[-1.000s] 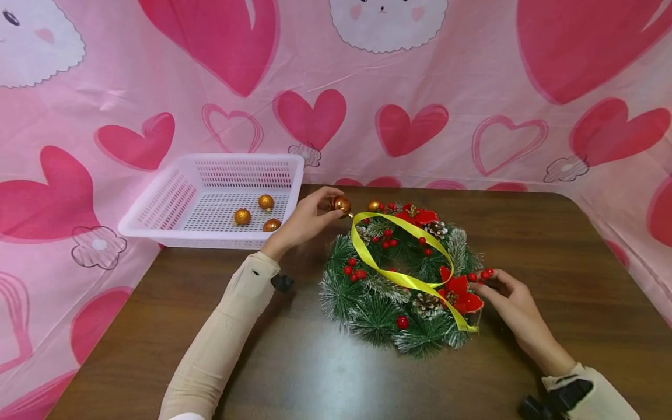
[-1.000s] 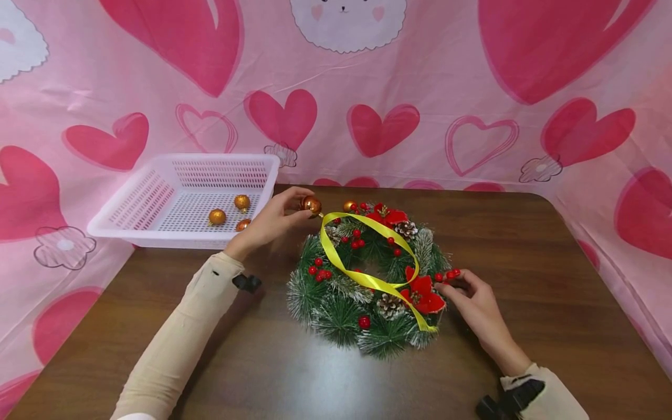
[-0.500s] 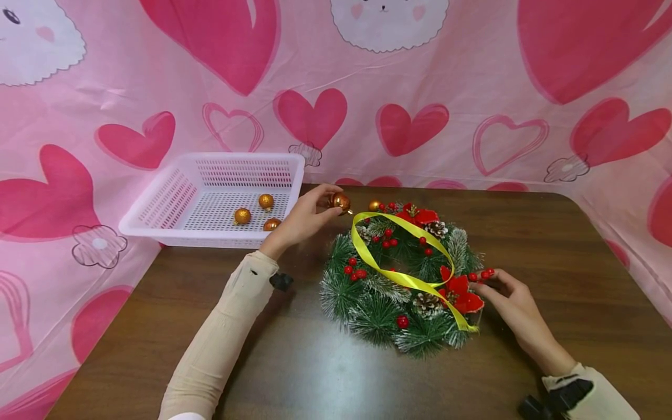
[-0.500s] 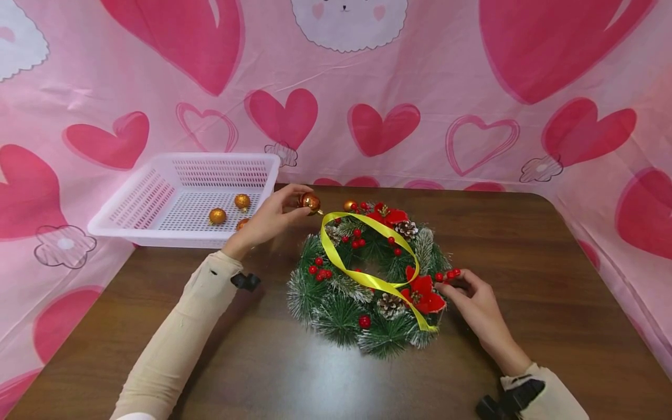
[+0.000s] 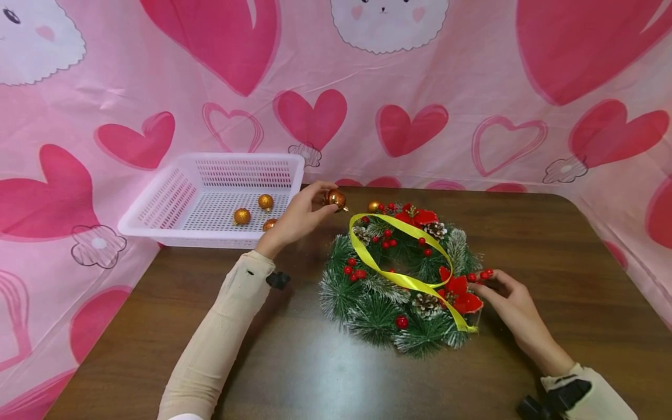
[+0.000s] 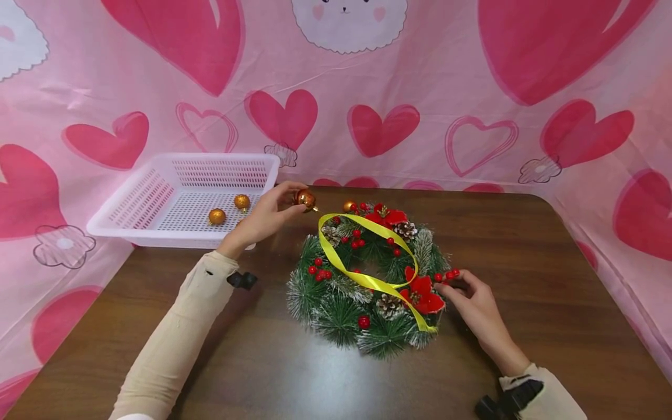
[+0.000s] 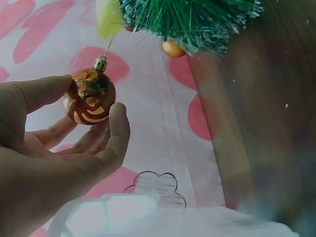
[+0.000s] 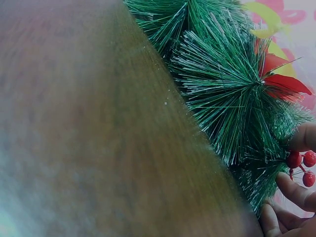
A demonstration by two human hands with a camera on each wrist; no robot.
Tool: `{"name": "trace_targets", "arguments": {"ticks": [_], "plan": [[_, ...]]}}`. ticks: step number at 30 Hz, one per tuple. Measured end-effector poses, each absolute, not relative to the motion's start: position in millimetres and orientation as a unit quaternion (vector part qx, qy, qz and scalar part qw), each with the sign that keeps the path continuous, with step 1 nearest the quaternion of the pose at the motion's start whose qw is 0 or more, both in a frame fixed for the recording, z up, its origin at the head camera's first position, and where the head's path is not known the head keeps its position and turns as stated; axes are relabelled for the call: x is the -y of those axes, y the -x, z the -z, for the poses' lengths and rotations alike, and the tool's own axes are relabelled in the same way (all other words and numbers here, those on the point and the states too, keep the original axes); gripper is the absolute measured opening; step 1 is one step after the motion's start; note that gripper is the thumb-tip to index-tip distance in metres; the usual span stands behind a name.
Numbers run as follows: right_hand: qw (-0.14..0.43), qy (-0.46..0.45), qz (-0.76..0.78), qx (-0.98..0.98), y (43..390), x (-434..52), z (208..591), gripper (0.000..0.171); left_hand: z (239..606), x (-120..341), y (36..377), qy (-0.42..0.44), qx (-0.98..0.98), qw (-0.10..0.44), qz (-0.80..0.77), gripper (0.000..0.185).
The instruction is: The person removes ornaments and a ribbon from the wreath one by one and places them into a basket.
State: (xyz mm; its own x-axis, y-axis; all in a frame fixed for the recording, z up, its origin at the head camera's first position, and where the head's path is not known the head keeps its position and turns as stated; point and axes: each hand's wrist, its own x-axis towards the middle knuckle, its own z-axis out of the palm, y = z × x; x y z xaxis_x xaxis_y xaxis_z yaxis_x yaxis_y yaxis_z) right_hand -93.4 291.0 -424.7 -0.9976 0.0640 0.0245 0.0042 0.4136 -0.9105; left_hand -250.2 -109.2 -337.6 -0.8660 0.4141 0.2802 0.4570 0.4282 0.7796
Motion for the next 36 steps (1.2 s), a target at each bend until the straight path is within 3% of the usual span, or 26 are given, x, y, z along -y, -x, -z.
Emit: {"name": "trace_targets", "arguments": {"ticks": [36], "plan": [[0.034, 0.012, -0.535, 0.844, 93.0, -291.1, 425.6, 0.03, 305.8, 135.2, 241.3, 0.218, 0.844, 0.093, 0.481, 0.044]]}}
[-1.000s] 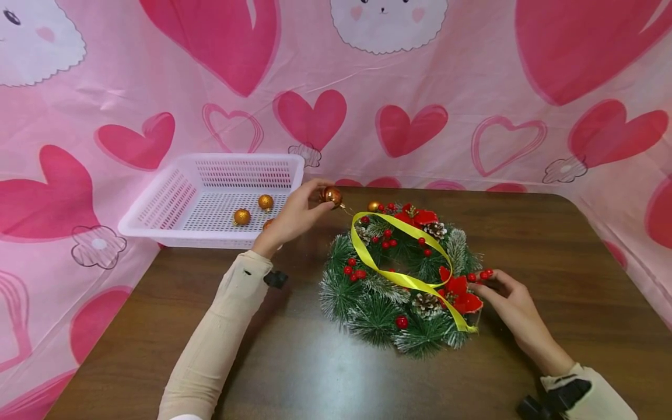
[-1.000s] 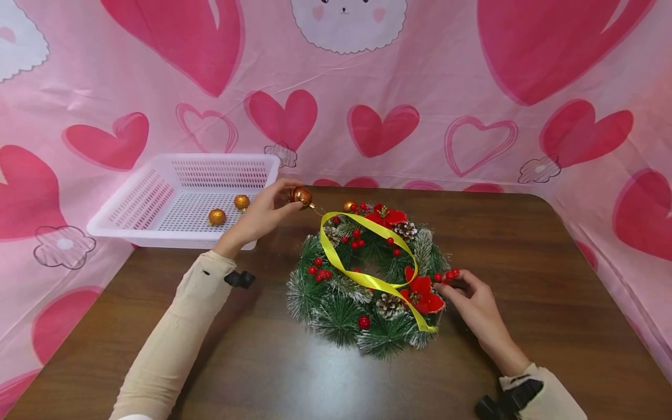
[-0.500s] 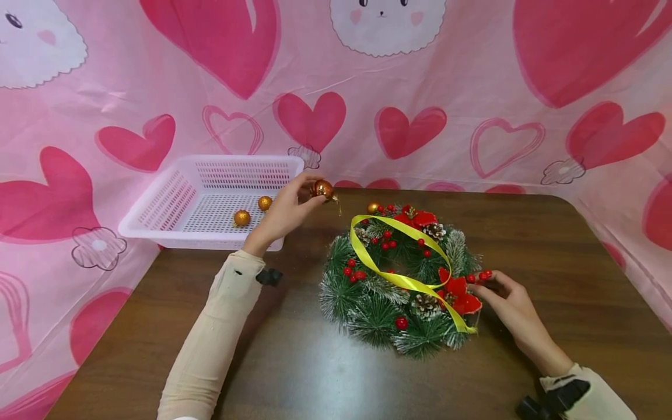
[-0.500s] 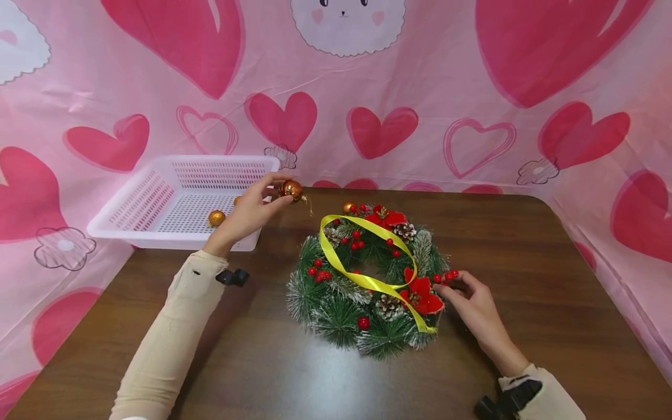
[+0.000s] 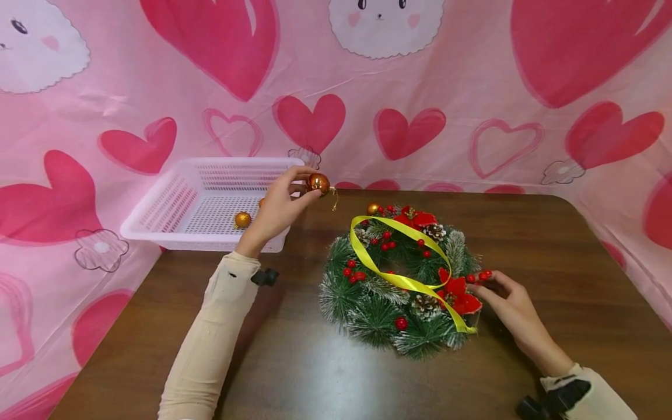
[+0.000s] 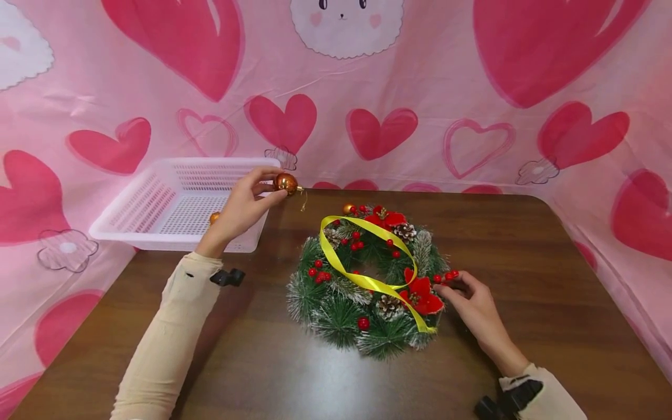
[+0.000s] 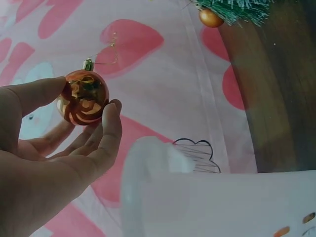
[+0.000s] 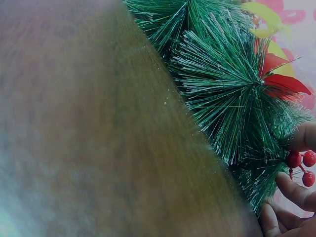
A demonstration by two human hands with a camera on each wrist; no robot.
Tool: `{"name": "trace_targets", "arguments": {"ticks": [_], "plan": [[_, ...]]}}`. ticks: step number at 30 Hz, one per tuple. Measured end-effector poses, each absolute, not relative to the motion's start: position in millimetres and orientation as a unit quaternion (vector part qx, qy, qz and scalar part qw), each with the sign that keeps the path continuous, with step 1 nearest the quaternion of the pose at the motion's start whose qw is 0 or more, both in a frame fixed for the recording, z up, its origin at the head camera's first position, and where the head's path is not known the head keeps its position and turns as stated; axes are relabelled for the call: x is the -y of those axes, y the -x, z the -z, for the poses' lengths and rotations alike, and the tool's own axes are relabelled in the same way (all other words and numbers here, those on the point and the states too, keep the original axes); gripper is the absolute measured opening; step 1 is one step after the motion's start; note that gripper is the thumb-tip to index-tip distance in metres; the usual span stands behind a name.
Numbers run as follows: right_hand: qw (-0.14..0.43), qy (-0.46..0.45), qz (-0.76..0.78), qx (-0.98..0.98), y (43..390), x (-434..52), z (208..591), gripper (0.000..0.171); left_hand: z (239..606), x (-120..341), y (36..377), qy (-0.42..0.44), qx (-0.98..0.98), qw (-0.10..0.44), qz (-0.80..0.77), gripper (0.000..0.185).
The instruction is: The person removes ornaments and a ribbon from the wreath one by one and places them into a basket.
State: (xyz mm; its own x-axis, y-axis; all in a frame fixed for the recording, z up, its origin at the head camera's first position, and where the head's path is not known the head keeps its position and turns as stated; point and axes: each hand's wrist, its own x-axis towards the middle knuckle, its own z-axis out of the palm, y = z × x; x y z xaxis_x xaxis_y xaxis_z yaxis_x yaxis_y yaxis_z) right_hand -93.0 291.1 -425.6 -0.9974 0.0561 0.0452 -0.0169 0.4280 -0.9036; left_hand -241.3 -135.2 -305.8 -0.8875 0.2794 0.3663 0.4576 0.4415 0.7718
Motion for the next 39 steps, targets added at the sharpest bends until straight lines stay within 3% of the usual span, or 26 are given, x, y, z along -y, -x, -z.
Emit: {"name": "trace_targets", "arguments": {"ticks": [15, 39], "plan": [[0.027, 0.013, -0.535, 0.844, 93.5, -290.9, 426.2, 0.03, 295.4, 138.7, 232.5, 0.205, 0.815, 0.108, 0.531, 0.046], [0.034, 0.007, -0.536, 0.843, 93.0, -292.6, 427.0, 0.028, 307.9, 188.1, 206.2, 0.169, 0.828, 0.156, 0.511, 0.046]]}}
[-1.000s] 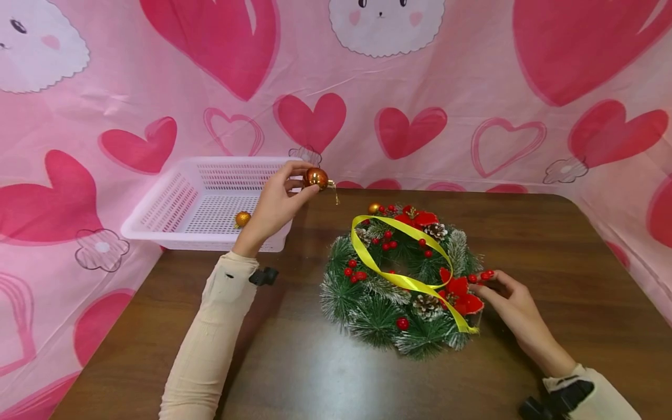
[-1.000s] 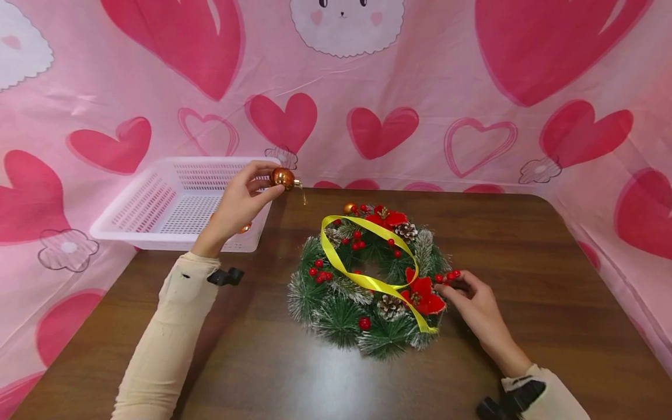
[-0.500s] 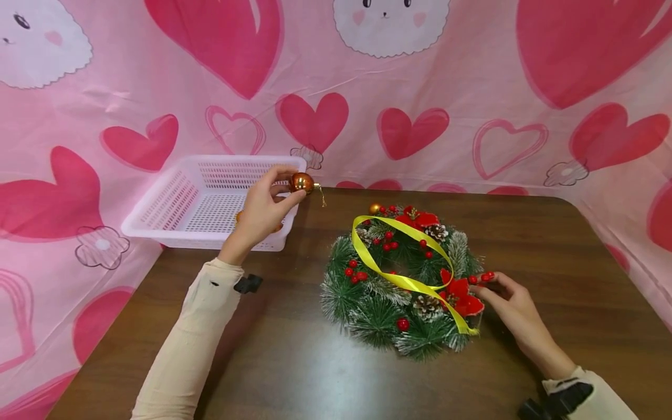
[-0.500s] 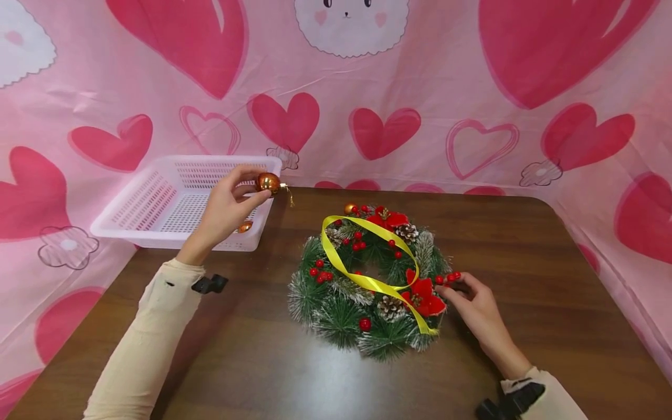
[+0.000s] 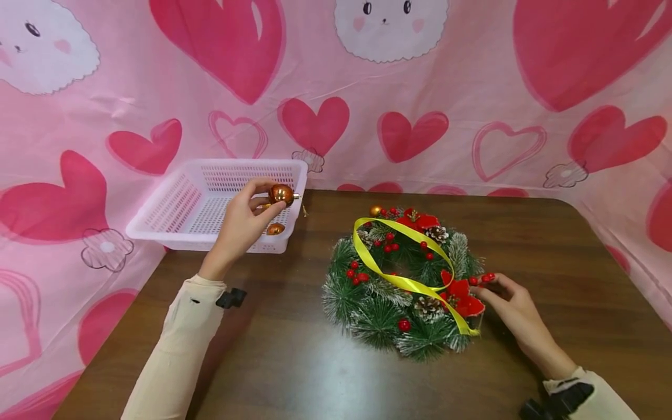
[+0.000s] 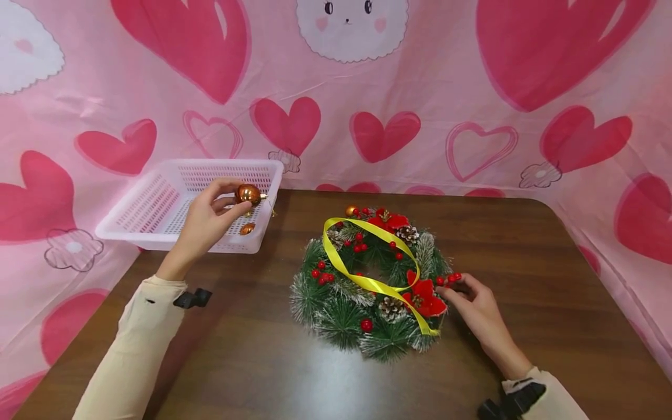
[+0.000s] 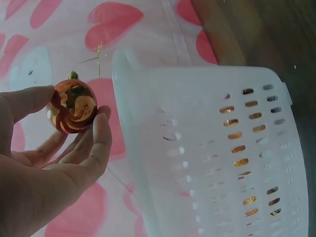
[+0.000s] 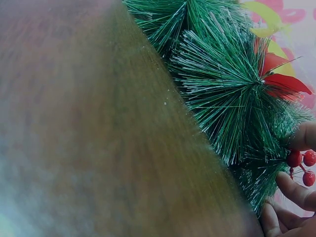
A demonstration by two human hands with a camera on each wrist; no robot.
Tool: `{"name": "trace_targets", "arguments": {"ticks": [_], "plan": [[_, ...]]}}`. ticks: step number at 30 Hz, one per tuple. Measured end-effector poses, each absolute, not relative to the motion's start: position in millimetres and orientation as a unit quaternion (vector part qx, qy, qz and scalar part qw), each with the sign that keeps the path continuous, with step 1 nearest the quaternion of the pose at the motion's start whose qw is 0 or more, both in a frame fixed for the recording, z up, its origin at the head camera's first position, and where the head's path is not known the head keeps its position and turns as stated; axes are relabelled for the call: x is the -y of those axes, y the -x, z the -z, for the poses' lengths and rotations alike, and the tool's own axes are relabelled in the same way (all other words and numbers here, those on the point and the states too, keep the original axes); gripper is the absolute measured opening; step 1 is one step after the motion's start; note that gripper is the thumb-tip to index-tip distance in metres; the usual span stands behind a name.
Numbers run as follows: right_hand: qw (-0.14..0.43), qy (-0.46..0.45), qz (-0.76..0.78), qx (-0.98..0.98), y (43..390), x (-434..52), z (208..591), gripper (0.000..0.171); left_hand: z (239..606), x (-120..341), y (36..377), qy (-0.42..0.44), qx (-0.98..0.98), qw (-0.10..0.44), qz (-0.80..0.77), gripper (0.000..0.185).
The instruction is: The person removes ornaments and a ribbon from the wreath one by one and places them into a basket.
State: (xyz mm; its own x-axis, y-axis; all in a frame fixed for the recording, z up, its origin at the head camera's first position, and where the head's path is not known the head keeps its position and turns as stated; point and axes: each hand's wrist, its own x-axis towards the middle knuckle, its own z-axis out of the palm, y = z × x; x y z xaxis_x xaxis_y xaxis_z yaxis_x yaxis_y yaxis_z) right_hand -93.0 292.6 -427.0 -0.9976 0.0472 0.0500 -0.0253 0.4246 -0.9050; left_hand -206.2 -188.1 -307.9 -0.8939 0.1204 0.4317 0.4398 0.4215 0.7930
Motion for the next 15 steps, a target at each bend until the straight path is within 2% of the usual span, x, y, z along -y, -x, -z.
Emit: {"name": "trace_targets", "arguments": {"ticks": [15], "plan": [[0.035, 0.009, -0.535, 0.844, 93.9, -291.7, 426.6, 0.026, 309.4, 207.5, 215.5, 0.13, 0.853, 0.174, 0.474, 0.042]]}}
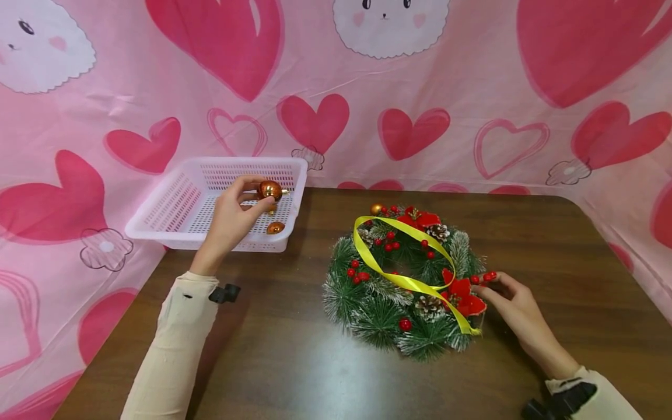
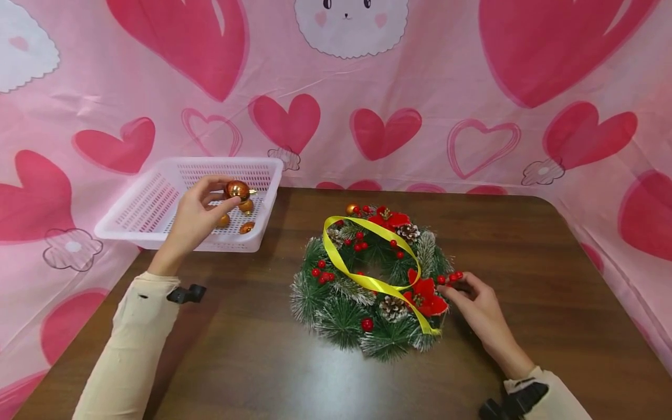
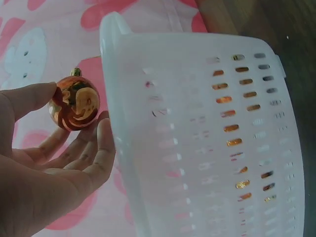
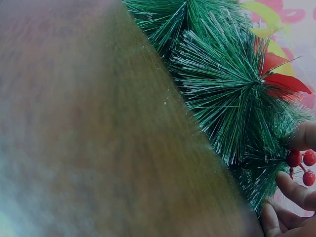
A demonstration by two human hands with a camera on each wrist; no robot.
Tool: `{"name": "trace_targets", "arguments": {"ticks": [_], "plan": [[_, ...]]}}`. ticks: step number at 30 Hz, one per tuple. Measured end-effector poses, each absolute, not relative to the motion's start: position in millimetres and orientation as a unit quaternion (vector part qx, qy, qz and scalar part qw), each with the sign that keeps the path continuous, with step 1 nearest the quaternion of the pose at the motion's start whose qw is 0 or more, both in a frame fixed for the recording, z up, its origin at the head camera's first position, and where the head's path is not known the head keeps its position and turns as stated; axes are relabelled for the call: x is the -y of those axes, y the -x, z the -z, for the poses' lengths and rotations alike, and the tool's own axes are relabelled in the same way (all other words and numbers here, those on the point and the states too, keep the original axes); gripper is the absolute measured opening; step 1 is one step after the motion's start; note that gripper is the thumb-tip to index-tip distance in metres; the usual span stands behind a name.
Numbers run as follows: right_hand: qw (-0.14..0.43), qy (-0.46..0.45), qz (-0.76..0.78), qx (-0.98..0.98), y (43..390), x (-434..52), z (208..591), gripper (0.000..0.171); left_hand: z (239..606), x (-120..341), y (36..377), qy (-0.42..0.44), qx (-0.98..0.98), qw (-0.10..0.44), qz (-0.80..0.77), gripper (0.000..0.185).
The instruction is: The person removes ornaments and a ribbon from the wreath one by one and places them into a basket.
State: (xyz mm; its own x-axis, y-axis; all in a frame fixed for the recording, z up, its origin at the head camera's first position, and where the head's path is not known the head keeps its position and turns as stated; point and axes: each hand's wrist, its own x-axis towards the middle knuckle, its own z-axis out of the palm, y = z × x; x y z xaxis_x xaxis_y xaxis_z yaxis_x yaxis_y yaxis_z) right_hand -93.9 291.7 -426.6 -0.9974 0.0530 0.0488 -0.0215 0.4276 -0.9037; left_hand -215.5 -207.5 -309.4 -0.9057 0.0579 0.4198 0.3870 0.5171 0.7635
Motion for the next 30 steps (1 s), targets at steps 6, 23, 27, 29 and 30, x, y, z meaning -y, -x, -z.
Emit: {"name": "trace_targets", "arguments": {"ticks": [6, 23, 27, 29, 30], "plan": [[0.032, 0.013, -0.534, 0.845, 94.2, -291.6, 426.0, 0.028, 313.7, 215.5, 221.5, 0.108, 0.865, 0.166, 0.46, 0.041], [0.03, 0.012, -0.533, 0.845, 94.2, -291.3, 426.2, 0.029, 323.7, 243.1, 229.6, 0.069, 0.894, 0.125, 0.424, 0.044], [0.029, 0.014, -0.532, 0.846, 94.1, -291.6, 425.5, 0.029, 324.6, 246.4, 230.3, 0.078, 0.902, 0.117, 0.408, 0.045], [0.028, 0.014, -0.533, 0.845, 94.1, -291.6, 425.4, 0.029, 324.9, 247.5, 230.6, 0.081, 0.905, 0.115, 0.402, 0.045], [0.027, 0.015, -0.533, 0.845, 94.0, -291.6, 425.3, 0.029, 325.1, 247.9, 230.7, 0.081, 0.906, 0.112, 0.4, 0.044]]}}
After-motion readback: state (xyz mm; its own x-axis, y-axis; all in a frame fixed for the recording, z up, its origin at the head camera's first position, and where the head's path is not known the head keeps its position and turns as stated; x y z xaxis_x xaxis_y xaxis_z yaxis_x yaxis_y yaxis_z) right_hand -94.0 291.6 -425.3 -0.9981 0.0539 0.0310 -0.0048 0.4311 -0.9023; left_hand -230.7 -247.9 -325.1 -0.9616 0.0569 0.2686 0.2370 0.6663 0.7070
